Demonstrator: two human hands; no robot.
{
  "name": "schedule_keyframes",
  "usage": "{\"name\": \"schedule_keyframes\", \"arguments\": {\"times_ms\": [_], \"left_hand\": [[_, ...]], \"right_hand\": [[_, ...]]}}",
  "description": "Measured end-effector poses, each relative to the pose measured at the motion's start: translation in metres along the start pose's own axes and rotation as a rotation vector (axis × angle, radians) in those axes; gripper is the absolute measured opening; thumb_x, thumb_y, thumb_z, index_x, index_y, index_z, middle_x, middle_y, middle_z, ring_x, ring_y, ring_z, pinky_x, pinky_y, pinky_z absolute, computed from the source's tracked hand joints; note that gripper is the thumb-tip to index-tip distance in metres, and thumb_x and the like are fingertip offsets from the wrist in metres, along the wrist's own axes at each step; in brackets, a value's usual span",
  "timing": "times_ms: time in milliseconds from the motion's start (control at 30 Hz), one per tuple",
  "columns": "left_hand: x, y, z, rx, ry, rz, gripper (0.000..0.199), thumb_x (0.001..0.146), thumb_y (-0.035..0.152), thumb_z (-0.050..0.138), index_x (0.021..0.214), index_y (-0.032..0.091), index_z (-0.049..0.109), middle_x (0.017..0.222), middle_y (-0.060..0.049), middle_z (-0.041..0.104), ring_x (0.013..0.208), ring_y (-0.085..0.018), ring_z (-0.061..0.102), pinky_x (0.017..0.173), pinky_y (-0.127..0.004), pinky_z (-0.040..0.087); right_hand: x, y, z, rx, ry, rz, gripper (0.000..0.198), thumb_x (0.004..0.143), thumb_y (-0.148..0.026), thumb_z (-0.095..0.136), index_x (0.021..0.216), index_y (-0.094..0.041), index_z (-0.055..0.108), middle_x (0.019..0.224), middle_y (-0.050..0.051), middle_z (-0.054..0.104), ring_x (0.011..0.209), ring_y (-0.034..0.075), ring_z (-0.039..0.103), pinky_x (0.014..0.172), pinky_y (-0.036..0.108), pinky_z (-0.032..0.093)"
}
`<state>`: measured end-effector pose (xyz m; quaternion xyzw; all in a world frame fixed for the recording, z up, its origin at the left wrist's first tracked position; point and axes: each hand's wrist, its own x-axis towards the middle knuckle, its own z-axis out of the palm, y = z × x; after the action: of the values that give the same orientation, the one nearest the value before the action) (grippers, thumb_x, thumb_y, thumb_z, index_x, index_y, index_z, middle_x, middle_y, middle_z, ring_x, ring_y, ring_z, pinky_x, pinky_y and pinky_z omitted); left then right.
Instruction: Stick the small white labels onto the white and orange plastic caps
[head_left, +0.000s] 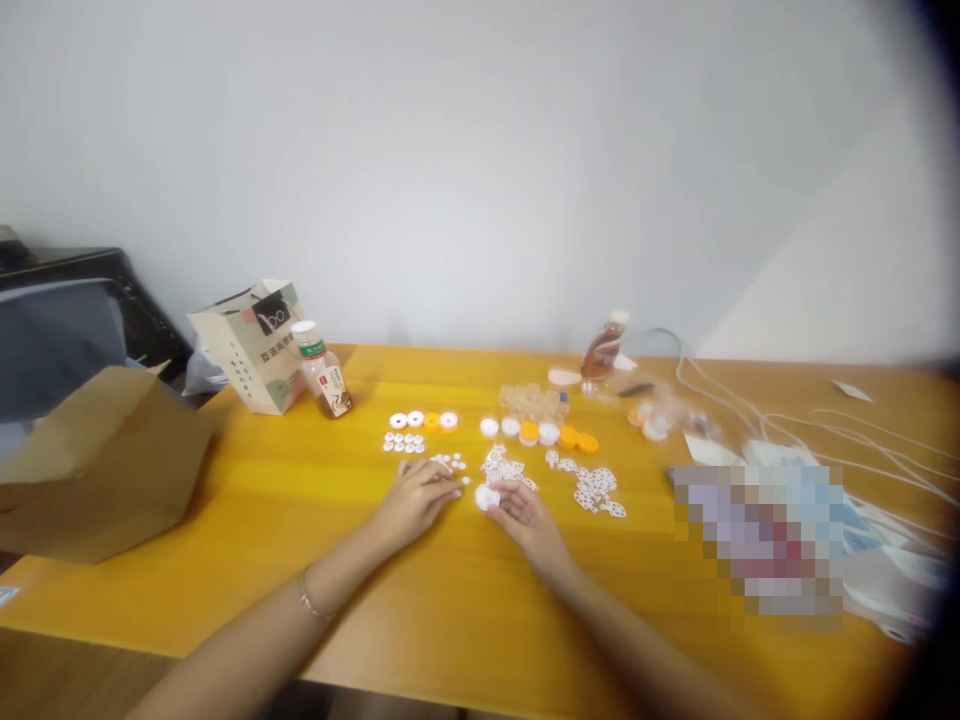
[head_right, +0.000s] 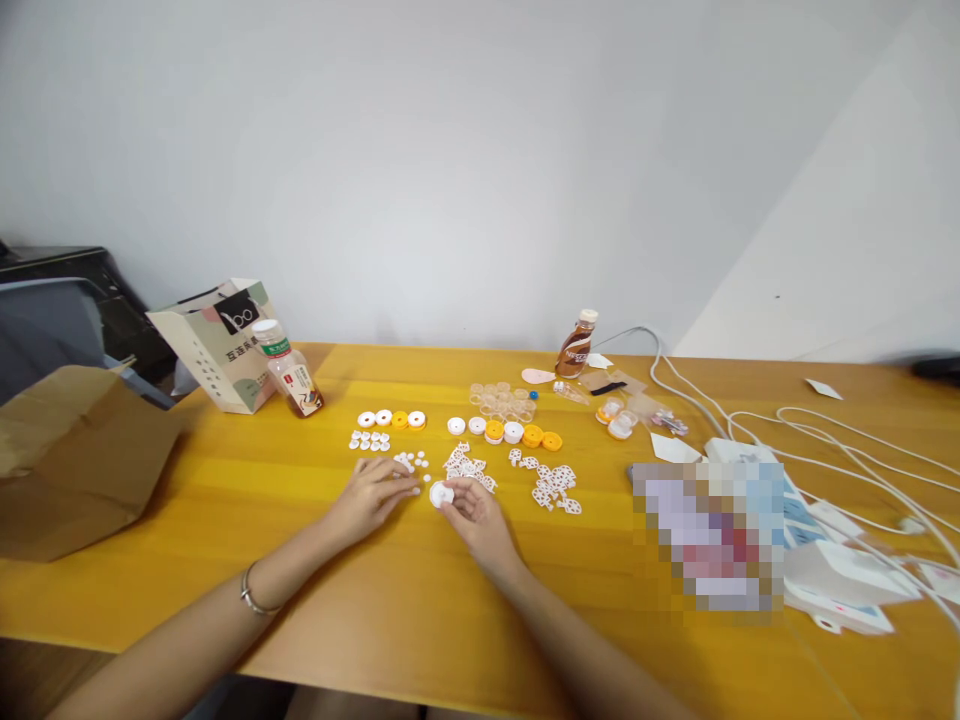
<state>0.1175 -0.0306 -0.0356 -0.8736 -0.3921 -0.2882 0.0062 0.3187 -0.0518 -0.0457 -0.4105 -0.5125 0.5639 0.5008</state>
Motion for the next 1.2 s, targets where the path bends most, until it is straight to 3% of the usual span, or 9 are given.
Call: {"name": "schedule_keyframes", "arguments": {"times_ms": [167, 500, 667, 767, 867, 1067, 1200], "left_hand": [[-0.002, 0.005, 0.004, 0.104, -0.047, 0.056, 0.021, 0.084, 0.015, 0.044, 0.096, 0.022, 0.06, 0.093, -0.004, 0.059, 0.09, -0.016, 0.048, 0.072, -0.03, 0.028], [-0.004, -0.001, 0.009, 0.161, -0.15, 0.05, 0.019, 0.087, 0.021, 0.039, 0.087, 0.02, 0.058, 0.082, -0.002, 0.058, 0.077, -0.014, 0.049, 0.07, -0.027, 0.031], [-0.004, -0.004, 0.014, 0.283, -0.142, 0.206, 0.018, 0.087, 0.019, 0.038, 0.085, 0.016, 0.057, 0.078, -0.004, 0.057, 0.073, -0.015, 0.051, 0.066, -0.029, 0.033], [-0.003, -0.006, 0.018, 0.319, -0.108, 0.256, 0.019, 0.086, 0.018, 0.039, 0.08, 0.015, 0.056, 0.071, -0.004, 0.056, 0.069, -0.015, 0.051, 0.064, -0.029, 0.035], [-0.002, -0.007, 0.019, 0.275, -0.037, 0.212, 0.018, 0.085, 0.018, 0.04, 0.078, 0.015, 0.057, 0.069, -0.003, 0.057, 0.068, -0.015, 0.052, 0.063, -0.028, 0.037], [0.002, -0.001, 0.009, -0.002, 0.16, 0.189, 0.013, 0.082, 0.018, 0.048, 0.092, 0.018, 0.057, 0.084, -0.003, 0.063, 0.074, -0.012, 0.055, 0.067, -0.025, 0.04], [0.005, 0.007, 0.004, -0.043, 0.175, 0.261, 0.012, 0.08, 0.019, 0.052, 0.091, 0.019, 0.058, 0.084, -0.002, 0.063, 0.073, -0.011, 0.054, 0.066, -0.025, 0.038]], "right_hand": [[0.0, -0.001, 0.0, 0.019, -0.008, 0.004, 0.033, 0.061, -0.031, 0.071, 0.089, -0.022, 0.055, 0.08, 0.001, 0.063, 0.079, 0.016, 0.059, 0.08, 0.034, 0.045], [-0.001, -0.001, 0.001, 0.003, 0.01, 0.005, 0.034, 0.06, -0.032, 0.071, 0.088, -0.022, 0.055, 0.082, 0.002, 0.065, 0.078, 0.016, 0.06, 0.08, 0.033, 0.045], [-0.001, -0.001, 0.002, -0.014, -0.011, -0.001, 0.032, 0.062, -0.03, 0.07, 0.089, -0.022, 0.055, 0.085, 0.003, 0.065, 0.081, 0.017, 0.06, 0.083, 0.035, 0.044], [-0.001, 0.0, 0.002, -0.014, -0.022, -0.001, 0.032, 0.062, -0.03, 0.07, 0.089, -0.022, 0.055, 0.084, 0.003, 0.065, 0.081, 0.017, 0.06, 0.084, 0.036, 0.044], [-0.002, 0.001, 0.002, -0.02, -0.028, 0.014, 0.033, 0.062, -0.03, 0.071, 0.089, -0.022, 0.055, 0.083, 0.003, 0.065, 0.082, 0.018, 0.061, 0.085, 0.036, 0.044], [-0.001, 0.001, 0.001, -0.042, -0.073, 0.036, 0.031, 0.062, -0.029, 0.071, 0.089, -0.021, 0.059, 0.085, 0.004, 0.066, 0.083, 0.018, 0.061, 0.085, 0.036, 0.044], [-0.001, 0.0, 0.001, -0.034, -0.135, 0.052, 0.032, 0.061, -0.029, 0.071, 0.09, -0.021, 0.061, 0.086, 0.004, 0.067, 0.083, 0.018, 0.061, 0.085, 0.037, 0.045]]}}
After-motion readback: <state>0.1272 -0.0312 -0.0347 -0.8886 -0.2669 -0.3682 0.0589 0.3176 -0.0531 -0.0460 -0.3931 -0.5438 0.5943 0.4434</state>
